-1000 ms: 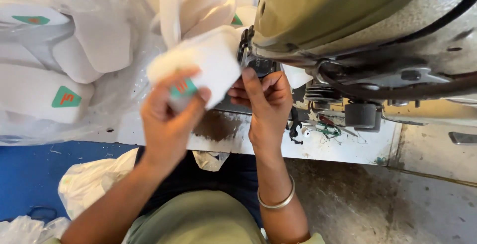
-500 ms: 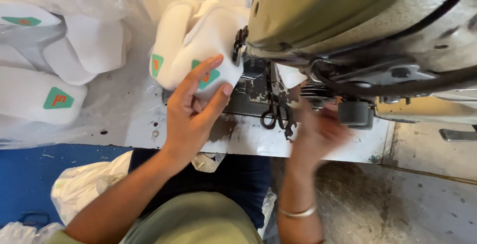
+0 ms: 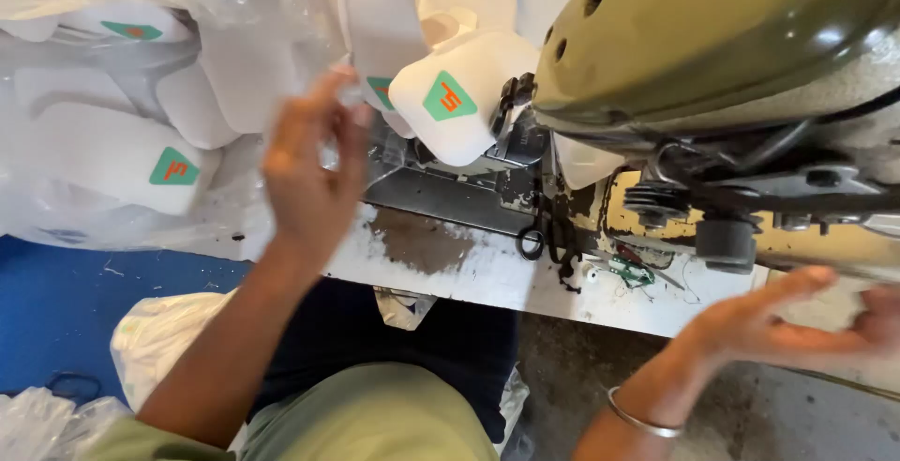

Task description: The person repeatedly picks up white foam pieces from a plastic bag, places them under the sewing machine needle, and sews along the edges. After each piece is sewn, it is removed and placed aside, and the process is repeated with the next piece.

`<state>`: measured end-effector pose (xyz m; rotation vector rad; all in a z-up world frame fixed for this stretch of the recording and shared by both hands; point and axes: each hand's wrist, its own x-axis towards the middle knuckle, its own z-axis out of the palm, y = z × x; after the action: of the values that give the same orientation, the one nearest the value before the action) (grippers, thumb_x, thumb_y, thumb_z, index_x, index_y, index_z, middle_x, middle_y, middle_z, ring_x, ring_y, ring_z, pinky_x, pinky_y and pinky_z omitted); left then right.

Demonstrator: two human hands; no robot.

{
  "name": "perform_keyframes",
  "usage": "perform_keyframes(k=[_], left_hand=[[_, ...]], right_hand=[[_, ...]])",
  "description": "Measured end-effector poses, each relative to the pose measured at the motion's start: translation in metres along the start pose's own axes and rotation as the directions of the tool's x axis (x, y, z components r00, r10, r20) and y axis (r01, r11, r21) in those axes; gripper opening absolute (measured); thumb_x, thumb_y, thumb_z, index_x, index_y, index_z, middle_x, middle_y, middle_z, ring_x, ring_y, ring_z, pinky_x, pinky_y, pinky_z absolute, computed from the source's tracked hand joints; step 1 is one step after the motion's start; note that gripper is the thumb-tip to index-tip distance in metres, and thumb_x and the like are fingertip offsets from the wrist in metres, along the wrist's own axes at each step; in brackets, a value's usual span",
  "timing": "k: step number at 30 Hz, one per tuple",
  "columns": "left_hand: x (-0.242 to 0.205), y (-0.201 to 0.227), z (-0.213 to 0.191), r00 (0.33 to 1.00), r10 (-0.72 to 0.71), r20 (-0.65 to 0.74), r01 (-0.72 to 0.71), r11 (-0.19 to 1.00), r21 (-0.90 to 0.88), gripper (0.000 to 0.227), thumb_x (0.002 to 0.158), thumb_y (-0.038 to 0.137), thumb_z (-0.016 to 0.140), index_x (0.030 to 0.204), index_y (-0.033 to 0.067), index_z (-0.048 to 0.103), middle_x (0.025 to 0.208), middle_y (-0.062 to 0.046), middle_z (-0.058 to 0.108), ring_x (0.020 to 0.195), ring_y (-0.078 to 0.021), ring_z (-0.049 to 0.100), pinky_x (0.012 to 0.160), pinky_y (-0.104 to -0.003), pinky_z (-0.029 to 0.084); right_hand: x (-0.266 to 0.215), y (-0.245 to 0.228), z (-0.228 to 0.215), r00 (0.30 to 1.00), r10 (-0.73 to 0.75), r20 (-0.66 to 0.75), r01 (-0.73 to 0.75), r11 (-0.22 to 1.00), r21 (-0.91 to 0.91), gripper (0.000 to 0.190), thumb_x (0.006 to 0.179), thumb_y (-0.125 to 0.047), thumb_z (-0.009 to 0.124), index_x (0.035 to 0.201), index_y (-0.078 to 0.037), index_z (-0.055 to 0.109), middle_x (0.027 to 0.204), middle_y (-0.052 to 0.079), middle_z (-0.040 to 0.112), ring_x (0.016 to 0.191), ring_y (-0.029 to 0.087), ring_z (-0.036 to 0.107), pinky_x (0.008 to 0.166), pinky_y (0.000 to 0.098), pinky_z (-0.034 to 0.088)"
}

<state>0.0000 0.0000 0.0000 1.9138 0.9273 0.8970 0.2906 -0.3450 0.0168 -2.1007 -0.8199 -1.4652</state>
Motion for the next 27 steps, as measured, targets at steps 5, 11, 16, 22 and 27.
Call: perform_keyframes(k=[5, 11, 16, 22, 27], left_hand=[[0.015, -0.031, -0.057, 0.87, 0.491, -0.033, -0.344, 0.654, 0.674, 0.068, 0.074, 0.025, 0.081, 0.129, -0.0094, 0.059, 0.114, -0.025, 0.066, 0.105, -0.0357, 0.058, 0.086, -0.048, 0.049], [-0.027, -0.049, -0.068, 0.915, 0.376, -0.144, -0.193, 0.724, 0.662, 0.033, 0.106, 0.005, 0.068, 0.139, 0.0011, 0.061, 0.116, -0.012, 0.067, 0.108, -0.0303, 0.062, 0.095, -0.042, 0.051], [-0.111, -0.015, -0.046, 0.922, -0.375, -0.096, 0.284, 0.824, -0.489, 0.028, 0.109, 0.014, 0.063, 0.133, -0.0004, 0.059, 0.107, -0.004, 0.062, 0.09, -0.0096, 0.056, 0.076, -0.026, 0.049], [-0.156, 0.008, -0.025, 0.837, -0.427, 0.342, 0.534, 0.501, -0.681, 0.049, 0.096, 0.007, 0.063, 0.143, 0.0011, 0.047, 0.115, -0.009, 0.066, 0.102, -0.0135, 0.065, 0.089, -0.032, 0.057], [-0.139, 0.036, -0.025, 0.86, -0.244, 0.448, 0.497, 0.603, -0.624, 0.091, 0.088, 0.003, 0.063, 0.161, 0.0135, 0.011, 0.125, -0.012, 0.068, 0.111, -0.016, 0.066, 0.095, -0.032, 0.052]], right_hand=[[-0.01, -0.02, -0.003, 0.971, 0.239, 0.022, -0.22, 0.848, 0.482, 0.023, 0.112, -0.017, 0.071, 0.117, -0.003, 0.053, 0.11, 0.01, 0.059, 0.097, 0.018, 0.058, 0.084, 0.0304, 0.052], [-0.068, -0.205, -0.038, 0.265, -0.004, 0.964, -0.918, 0.306, 0.253, 0.03, 0.094, -0.016, 0.075, 0.122, -0.011, 0.066, 0.107, 0.007, 0.072, 0.102, 0.017, 0.068, 0.09, 0.0314, 0.058], [-0.042, -0.267, -0.058, -0.038, -0.294, 0.955, -0.998, 0.051, -0.024, 0.037, 0.103, -0.031, 0.059, 0.132, -0.008, 0.062, 0.123, 0.004, 0.069, 0.111, 0.015, 0.064, 0.097, 0.0296, 0.052], [-0.055, -0.255, -0.065, -0.07, -0.214, 0.974, -0.955, -0.268, -0.128, 0.04, 0.104, -0.031, 0.06, 0.128, 0.001, 0.063, 0.111, 0.007, 0.072, 0.102, 0.016, 0.067, 0.094, 0.033, 0.055], [-0.046, -0.232, -0.073, 0.004, -0.149, 0.989, -0.975, -0.218, -0.029, 0.035, 0.102, -0.024, 0.065, 0.125, 0.003, 0.066, 0.108, 0.006, 0.072, 0.095, 0.012, 0.065, 0.088, 0.0292, 0.053]])
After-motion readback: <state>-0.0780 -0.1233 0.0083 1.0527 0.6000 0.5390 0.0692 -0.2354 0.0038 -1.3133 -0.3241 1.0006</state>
